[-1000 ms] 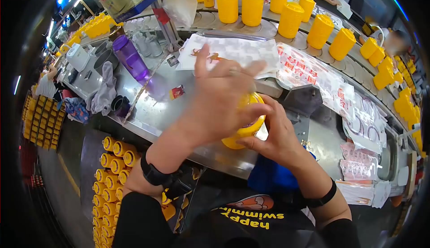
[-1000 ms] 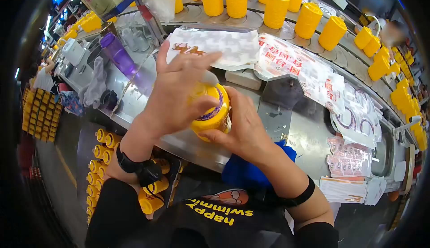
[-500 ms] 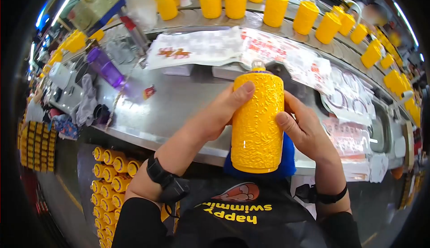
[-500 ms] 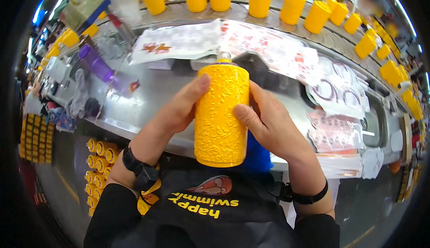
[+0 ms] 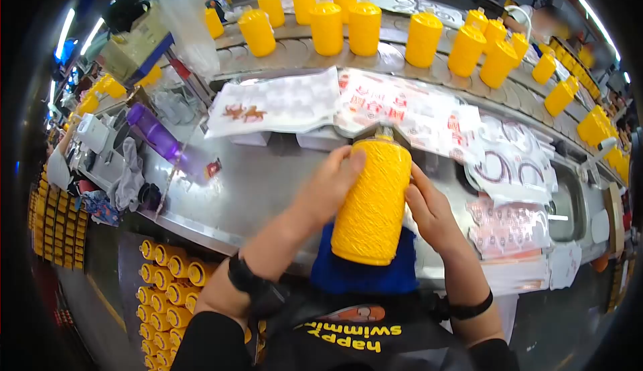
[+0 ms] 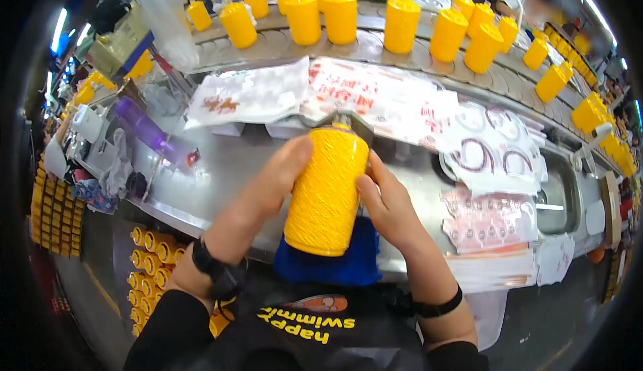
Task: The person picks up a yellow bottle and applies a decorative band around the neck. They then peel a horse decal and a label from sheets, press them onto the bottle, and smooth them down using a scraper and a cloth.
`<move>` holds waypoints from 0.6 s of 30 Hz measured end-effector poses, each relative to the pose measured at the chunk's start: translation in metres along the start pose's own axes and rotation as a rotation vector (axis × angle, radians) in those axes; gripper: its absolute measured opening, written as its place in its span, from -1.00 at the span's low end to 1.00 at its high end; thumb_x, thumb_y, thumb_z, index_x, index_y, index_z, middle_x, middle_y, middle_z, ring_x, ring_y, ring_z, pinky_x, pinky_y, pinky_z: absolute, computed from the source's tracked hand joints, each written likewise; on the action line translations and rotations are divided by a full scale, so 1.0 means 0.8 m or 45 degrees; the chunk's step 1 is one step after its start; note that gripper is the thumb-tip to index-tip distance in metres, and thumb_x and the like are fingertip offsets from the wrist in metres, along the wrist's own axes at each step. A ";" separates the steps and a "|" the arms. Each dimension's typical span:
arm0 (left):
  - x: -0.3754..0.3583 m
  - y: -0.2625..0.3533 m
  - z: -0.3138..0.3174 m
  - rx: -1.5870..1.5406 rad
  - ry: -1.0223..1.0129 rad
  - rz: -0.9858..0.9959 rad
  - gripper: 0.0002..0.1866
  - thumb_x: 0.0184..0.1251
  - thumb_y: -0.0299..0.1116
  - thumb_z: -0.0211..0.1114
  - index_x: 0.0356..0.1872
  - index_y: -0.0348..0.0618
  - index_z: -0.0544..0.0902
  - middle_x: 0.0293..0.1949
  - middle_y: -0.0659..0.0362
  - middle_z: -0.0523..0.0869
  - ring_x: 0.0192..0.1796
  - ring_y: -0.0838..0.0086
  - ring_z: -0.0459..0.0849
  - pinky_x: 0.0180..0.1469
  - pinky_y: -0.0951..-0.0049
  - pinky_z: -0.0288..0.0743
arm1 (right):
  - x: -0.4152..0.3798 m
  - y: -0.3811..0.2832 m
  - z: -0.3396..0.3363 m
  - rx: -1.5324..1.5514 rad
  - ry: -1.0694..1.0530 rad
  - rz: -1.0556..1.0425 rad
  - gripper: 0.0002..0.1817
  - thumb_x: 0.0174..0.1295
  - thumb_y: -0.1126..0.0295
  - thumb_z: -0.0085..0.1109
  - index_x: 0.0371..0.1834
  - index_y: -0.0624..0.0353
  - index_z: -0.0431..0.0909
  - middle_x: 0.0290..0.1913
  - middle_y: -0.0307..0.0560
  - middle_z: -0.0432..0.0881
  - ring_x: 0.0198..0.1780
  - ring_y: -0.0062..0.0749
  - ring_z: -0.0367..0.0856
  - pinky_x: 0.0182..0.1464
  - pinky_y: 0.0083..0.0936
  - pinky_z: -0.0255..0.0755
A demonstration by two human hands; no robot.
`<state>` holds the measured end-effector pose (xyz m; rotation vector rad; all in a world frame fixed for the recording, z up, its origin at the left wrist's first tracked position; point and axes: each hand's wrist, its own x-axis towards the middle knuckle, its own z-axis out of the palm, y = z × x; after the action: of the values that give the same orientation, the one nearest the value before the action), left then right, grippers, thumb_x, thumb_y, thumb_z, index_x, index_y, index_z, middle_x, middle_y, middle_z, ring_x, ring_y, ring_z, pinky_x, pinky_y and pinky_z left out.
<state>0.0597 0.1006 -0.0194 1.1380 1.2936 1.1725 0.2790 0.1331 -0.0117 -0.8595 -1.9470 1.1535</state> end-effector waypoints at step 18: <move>0.037 0.020 -0.232 1.636 0.354 0.762 -0.70 0.36 -0.17 0.15 -0.17 -0.14 0.73 -0.19 -0.07 0.73 -0.09 0.01 0.67 -0.09 0.11 0.49 | -0.032 0.005 -0.013 -0.042 -0.070 0.130 -0.42 0.39 0.31 0.03 0.44 0.32 0.28 0.06 0.11 0.57 0.07 -0.21 0.53 0.20 -0.36 0.34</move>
<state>-0.1271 0.1234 -0.0023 2.4701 2.0921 0.8311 0.3021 0.1182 -0.0176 -0.9639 -1.9911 1.2190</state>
